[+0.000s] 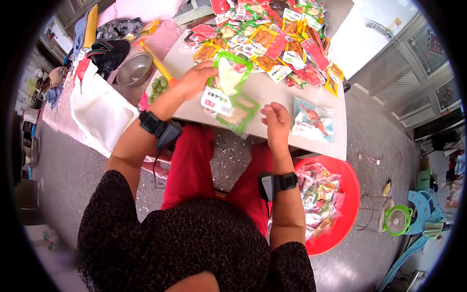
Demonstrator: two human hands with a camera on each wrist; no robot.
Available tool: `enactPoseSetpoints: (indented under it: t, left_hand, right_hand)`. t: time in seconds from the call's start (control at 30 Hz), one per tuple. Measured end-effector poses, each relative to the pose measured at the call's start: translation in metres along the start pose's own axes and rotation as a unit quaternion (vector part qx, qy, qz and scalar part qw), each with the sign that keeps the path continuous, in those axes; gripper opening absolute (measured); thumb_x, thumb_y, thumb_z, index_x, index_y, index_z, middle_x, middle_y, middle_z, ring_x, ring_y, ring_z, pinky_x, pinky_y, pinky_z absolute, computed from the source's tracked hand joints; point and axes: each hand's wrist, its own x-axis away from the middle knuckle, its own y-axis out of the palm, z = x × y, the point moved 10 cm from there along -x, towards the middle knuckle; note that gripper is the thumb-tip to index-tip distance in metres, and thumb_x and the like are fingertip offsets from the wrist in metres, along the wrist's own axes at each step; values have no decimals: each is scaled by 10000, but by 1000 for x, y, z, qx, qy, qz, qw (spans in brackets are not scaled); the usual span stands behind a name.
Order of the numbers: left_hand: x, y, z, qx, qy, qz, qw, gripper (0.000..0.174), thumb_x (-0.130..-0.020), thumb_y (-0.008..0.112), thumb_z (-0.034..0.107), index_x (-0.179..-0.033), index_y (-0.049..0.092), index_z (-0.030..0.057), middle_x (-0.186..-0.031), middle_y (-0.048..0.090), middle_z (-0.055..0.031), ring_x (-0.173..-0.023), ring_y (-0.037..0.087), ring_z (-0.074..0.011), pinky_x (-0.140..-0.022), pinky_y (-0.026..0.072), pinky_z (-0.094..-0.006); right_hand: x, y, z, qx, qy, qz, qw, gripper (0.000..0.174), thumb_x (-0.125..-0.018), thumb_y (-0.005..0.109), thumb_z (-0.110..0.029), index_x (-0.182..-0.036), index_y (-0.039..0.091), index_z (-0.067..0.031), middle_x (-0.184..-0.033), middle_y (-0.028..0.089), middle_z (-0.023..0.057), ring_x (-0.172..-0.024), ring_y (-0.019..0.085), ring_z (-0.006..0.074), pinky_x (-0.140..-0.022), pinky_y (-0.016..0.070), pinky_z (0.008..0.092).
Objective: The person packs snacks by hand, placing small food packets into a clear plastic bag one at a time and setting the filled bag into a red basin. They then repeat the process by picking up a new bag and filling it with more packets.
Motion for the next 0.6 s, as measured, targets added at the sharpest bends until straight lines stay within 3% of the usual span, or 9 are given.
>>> enactPoseSetpoints:
  t: [0.1,0.17,0.23,0.27,0.3,0.4,0.5,0.53,0.6]
  left_hand:
    - [17,23,-29,166,-66,41,983,171,-759,426,112,-823,540,0,-805,548,-86,-775,512,-143,-681,409,-275]
    - [21,37,-30,77,79,10,994,213,-771,441,94,-959,458,-5,-906,530,-127,-846,524,-212,-747,428,-344]
    - [31,58,-41,176,90,0,980,261,-774,439,81,-1021,428,-3,-990,509,-127,-905,511,-226,-790,418,-368]
    - [39,70,-40,225,95,-6,970,288,-776,438,75,-1052,412,-1,-1032,498,-128,-935,505,-233,-812,413,-380]
    - [45,87,-50,407,29,-17,913,281,-775,439,78,-1048,418,12,-1024,501,-109,-928,505,-214,-800,415,-368]
    - [57,107,-86,398,-66,32,915,281,-771,453,97,-1049,429,63,-993,508,-65,-874,511,-170,-756,414,-326]
    - [64,120,-111,282,-140,46,948,295,-766,472,139,-1057,427,114,-968,509,-38,-844,501,-137,-734,395,-293]
    - [64,121,-107,210,-131,26,969,278,-758,489,176,-1024,459,101,-989,503,-46,-882,483,-147,-749,384,-293]
    - [59,110,-90,-69,-39,20,997,286,-734,519,196,-986,480,66,-1001,495,-80,-903,473,-188,-756,380,-314]
  right_hand:
    - [16,22,0,-124,75,-74,987,267,-805,500,-225,-996,448,-46,-918,529,55,-840,519,150,-651,427,275]
    - [28,32,0,-230,85,-142,959,276,-812,486,-235,-1025,442,-65,-949,525,64,-889,504,168,-707,427,312]
    - [44,44,-8,-320,78,-200,923,289,-813,483,-236,-1043,437,-67,-968,521,71,-910,499,175,-730,428,321]
    - [50,48,-6,-327,76,-228,914,328,-797,502,-206,-1089,421,-81,-1055,482,75,-938,487,200,-781,418,356]
    - [50,38,0,-313,74,-179,930,317,-794,499,-173,-1086,423,-77,-1049,485,76,-936,488,202,-786,417,360]
    - [50,7,21,-291,68,-34,954,286,-776,476,-29,-1058,436,-57,-988,514,78,-894,510,205,-781,428,357]
    - [47,-25,37,-289,79,11,954,268,-785,458,-14,-1052,434,-27,-980,518,91,-886,522,215,-777,432,345]
    - [48,-31,35,-307,82,15,948,263,-787,438,0,-1050,435,-25,-977,518,97,-882,523,213,-775,432,346]
    - [48,-48,33,-302,65,33,951,258,-790,432,3,-1046,435,-23,-976,517,97,-879,523,213,-774,433,346]
